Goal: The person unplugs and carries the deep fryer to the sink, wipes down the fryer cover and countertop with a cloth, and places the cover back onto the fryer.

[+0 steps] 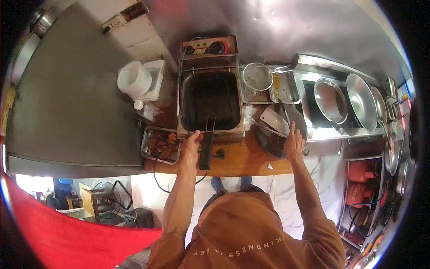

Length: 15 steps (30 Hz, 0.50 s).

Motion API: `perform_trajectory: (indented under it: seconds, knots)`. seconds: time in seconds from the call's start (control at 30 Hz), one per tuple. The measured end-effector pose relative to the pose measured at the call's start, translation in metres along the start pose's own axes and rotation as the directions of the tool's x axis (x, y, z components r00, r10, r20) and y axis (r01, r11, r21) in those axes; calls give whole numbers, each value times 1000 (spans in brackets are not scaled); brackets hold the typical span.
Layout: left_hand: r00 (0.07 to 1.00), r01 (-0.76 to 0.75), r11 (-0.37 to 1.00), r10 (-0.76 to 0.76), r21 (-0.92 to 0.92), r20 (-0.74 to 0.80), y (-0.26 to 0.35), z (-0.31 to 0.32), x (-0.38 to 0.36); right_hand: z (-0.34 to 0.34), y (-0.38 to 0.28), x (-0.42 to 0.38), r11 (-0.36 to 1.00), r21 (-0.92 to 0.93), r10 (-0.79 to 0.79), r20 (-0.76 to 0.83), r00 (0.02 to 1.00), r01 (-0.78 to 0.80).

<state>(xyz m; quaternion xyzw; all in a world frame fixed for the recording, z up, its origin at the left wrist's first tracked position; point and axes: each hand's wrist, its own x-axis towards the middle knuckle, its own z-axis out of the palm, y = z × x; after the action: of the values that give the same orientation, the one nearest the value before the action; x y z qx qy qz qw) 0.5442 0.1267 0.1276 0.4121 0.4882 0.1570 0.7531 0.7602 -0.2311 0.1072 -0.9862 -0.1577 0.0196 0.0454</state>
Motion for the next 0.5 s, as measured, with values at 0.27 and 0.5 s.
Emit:
perform_trajectory:
  seconds: [0.27,0.5]
  knots:
    - [997,64,998,-63,15,-42,4,10,-11,-12,-37,12,953,194,-218,-95,971,233]
    - [999,42,998,-43,44,16,6,3,-6,-11,-184,63,541,841,-109,92,990,-19]
